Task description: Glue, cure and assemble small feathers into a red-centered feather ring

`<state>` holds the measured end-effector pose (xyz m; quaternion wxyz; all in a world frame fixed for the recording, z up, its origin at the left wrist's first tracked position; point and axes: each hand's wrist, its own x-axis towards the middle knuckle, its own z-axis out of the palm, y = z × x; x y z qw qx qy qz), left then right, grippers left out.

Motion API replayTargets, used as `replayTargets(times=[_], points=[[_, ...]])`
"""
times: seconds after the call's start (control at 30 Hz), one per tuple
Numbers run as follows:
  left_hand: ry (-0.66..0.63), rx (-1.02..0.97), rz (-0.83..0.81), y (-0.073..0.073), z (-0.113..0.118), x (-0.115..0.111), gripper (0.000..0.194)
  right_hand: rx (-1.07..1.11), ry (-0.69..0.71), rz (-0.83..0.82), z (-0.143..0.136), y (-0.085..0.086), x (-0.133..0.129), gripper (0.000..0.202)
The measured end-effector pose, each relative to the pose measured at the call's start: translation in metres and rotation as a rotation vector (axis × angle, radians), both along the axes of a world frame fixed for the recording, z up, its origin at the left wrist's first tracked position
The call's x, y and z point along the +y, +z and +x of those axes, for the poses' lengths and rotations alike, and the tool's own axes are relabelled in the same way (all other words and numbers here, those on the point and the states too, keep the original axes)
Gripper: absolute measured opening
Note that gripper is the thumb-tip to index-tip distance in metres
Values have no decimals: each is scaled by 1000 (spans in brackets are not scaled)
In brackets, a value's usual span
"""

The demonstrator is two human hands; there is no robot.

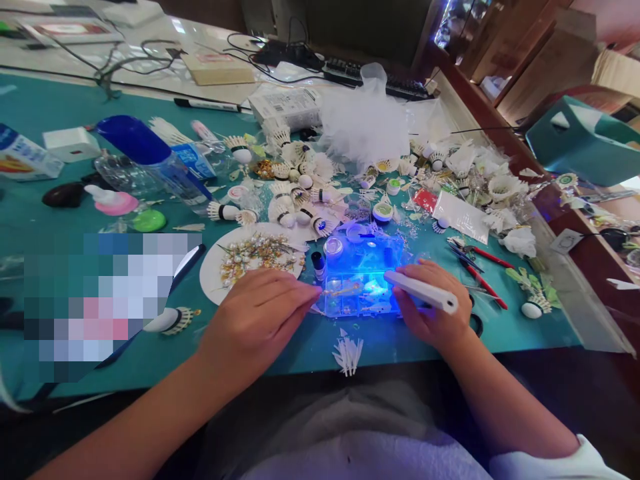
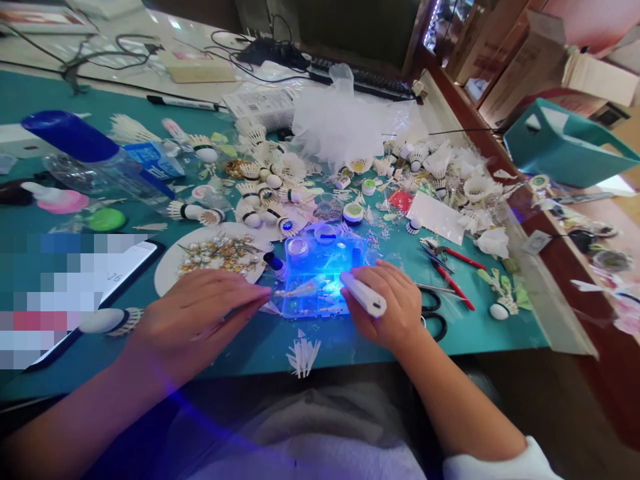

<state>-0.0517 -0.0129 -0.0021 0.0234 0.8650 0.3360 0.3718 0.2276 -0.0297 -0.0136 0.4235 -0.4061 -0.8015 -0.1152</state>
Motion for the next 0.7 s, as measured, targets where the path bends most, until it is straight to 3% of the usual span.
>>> replayTargets(times=[0.17,0.43,0.7], points=[[-50,36,60,-6,0,-4,22,79,152,-13,-14,1,-16,29],[-107,54,69,-22,-7,-7,26,120,134,5,-16,-5,-19,17],[-112,36,50,-27,-9,-7,28,148,163,12,-14,-10,-20,24]])
